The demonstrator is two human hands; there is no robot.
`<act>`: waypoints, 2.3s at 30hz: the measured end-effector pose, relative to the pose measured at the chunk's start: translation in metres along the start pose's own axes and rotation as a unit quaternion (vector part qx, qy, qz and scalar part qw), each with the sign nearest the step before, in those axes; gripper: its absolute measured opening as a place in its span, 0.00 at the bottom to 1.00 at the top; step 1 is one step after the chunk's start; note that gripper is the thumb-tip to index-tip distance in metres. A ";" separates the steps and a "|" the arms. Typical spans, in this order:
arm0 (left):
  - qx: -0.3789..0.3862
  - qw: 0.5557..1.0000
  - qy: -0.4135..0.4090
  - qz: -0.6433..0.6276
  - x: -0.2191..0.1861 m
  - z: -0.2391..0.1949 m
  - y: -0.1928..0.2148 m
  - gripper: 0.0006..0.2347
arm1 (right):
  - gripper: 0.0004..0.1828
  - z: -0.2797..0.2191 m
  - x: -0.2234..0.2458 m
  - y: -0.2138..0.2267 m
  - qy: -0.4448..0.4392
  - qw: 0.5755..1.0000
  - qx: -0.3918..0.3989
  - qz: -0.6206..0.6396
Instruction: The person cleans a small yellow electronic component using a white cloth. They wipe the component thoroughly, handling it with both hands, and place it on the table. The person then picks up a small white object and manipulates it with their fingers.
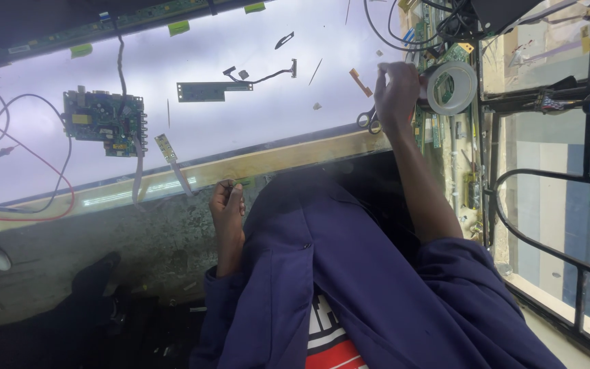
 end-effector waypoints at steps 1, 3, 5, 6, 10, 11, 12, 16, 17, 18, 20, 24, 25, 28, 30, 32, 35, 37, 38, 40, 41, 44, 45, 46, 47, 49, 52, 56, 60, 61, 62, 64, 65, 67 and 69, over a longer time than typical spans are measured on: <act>-0.003 1.000 0.000 -0.001 0.001 -0.001 0.001 0.01 | 0.04 0.005 -0.009 -0.010 0.001 1.000 0.001 0.003; 0.001 1.000 -0.009 -0.004 0.003 0.000 0.002 0.01 | 0.09 0.015 -0.027 -0.030 0.010 0.999 0.025 -0.043; -0.009 1.000 -0.010 -0.009 -0.001 -0.003 0.004 0.01 | 0.08 0.019 -0.029 -0.034 0.004 0.996 0.061 -0.059; -0.019 1.000 -0.007 -0.010 -0.003 -0.005 0.007 0.01 | 0.07 0.020 -0.029 -0.038 -0.005 0.992 0.100 -0.076; -0.039 0.999 -0.009 -0.030 0.005 0.002 0.009 0.02 | 0.11 0.014 -0.031 -0.042 0.013 0.990 0.112 -0.085; -0.043 0.998 0.000 -0.038 0.009 0.004 0.007 0.02 | 0.08 0.014 -0.031 -0.041 0.014 0.993 0.088 -0.080; -0.041 0.998 0.009 -0.045 0.011 0.009 0.004 0.03 | 0.06 0.011 -0.033 -0.039 0.011 0.995 0.062 -0.079; -0.042 0.997 -0.064 0.033 0.002 0.039 -0.047 0.01 | 0.07 0.029 0.029 -0.005 -0.126 0.988 0.026 0.088; -0.048 0.990 -0.099 0.089 0.002 0.050 -0.066 0.01 | 0.04 0.031 0.046 0.002 -0.257 0.950 0.066 0.166; -0.050 0.979 -0.135 0.147 0.002 0.061 -0.086 0.02 | 0.05 0.030 0.063 0.010 -0.384 0.886 0.105 0.239; -0.032 0.984 -0.111 0.135 0.022 0.081 -0.114 0.04 | 0.05 0.010 0.082 0.019 -0.410 0.860 0.122 0.278; -0.010 1.000 -0.016 -0.021 0.047 0.089 -0.158 0.08 | 0.06 -0.027 0.106 0.028 -0.414 0.830 0.148 0.344; -0.009 1.000 -0.015 -0.017 0.038 0.079 -0.154 0.08 | 0.06 -0.034 0.108 0.031 -0.418 0.828 0.148 0.342; 0.053 0.996 0.042 -0.058 0.018 0.050 -0.146 0.16 | 0.07 -0.051 0.111 0.036 -0.419 0.814 0.166 0.366; 0.182 0.973 0.115 -0.088 0.013 0.030 -0.140 0.29 | 0.07 -0.055 0.109 0.036 -0.436 0.809 0.157 0.362; 0.226 0.964 0.118 -0.078 0.008 0.019 -0.130 0.30 | 0.07 -0.055 0.102 0.029 -0.421 0.818 0.167 0.355; 0.288 0.953 0.082 -0.036 0.010 0.014 -0.116 0.25 | 0.07 -0.053 0.097 0.019 -0.425 0.809 0.182 0.364; 0.308 0.951 0.035 -0.005 -0.001 0.013 -0.111 0.21 | 0.08 -0.046 0.097 0.016 -0.438 0.793 0.179 0.383; 0.276 0.957 -0.058 0.074 -0.015 0.012 -0.106 0.16 | 0.07 -0.043 0.102 0.014 -0.476 0.742 0.176 0.437; 0.234 0.949 -0.150 0.151 -0.039 0.007 -0.100 0.12 | 0.07 -0.040 0.111 0.016 -0.509 0.686 0.174 0.490; 0.227 0.943 -0.209 0.127 -0.053 0.002 -0.101 0.10 | 0.07 -0.041 0.117 0.019 -0.516 0.645 0.183 0.533; 0.199 0.932 -0.294 0.074 -0.088 -0.013 -0.099 0.05 | 0.08 -0.042 0.135 0.028 -0.519 0.589 0.196 0.588; 0.185 0.928 -0.321 0.045 -0.100 -0.018 -0.099 0.04 | 0.07 -0.042 0.140 0.031 -0.518 0.576 0.196 0.601; 0.184 0.927 -0.322 0.047 -0.104 -0.021 -0.099 0.04 | 0.07 -0.046 0.142 0.032 -0.517 0.575 0.195 0.603; 0.165 0.921 -0.350 0.040 -0.110 -0.025 -0.099 0.03 | 0.07 -0.050 0.144 0.033 -0.522 0.567 0.188 0.609; 0.148 0.914 -0.376 0.035 -0.118 -0.032 -0.098 0.02 | 0.07 -0.052 0.148 0.039 -0.528 0.559 0.179 0.613; 0.133 0.899 -0.417 0.028 -0.127 -0.041 -0.096 0.03 | 0.05 -0.044 0.156 0.049 -0.527 0.563 0.164 0.615; 0.136 0.902 -0.410 0.012 -0.123 -0.043 -0.097 0.03 | 0.06 -0.037 0.163 0.061 -0.481 0.603 0.152 0.617; 0.131 0.900 -0.416 0.004 -0.120 -0.046 -0.095 0.03 | 0.07 -0.037 0.167 0.067 -0.491 0.589 0.146 0.625; 0.132 0.900 -0.416 0.005 -0.121 -0.048 -0.094 0.03 | 0.07 -0.038 0.167 0.068 -0.492 0.588 0.145 0.625; 0.126 0.897 -0.425 0.008 -0.122 -0.050 -0.094 0.03 | 0.08 -0.040 0.167 0.068 -0.505 0.574 0.149 0.627; 0.121 0.893 -0.434 0.011 -0.122 -0.051 -0.093 0.03 | 0.09 -0.040 0.169 0.070 -0.518 0.560 0.152 0.629; 0.121 0.892 -0.436 0.005 -0.121 -0.050 -0.093 0.03 | 0.07 -0.039 0.170 0.071 -0.522 0.559 0.154 0.626; 0.119 0.892 -0.437 0.001 -0.119 -0.052 -0.092 0.03 | 0.06 -0.037 0.174 0.075 -0.527 0.556 0.159 0.623; 0.118 0.891 -0.438 -0.002 -0.119 -0.053 -0.092 0.03 | 0.05 -0.033 0.176 0.078 -0.518 0.563 0.160 0.624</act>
Point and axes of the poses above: each hand's wrist, its own z-axis towards the middle knuckle, its own y-axis out of the back of the hand, x = y × z, the point moved 3 cm from there along z, towards the middle knuckle, and after that the axes turned 14 degrees about -x, right-handed, at the moved point
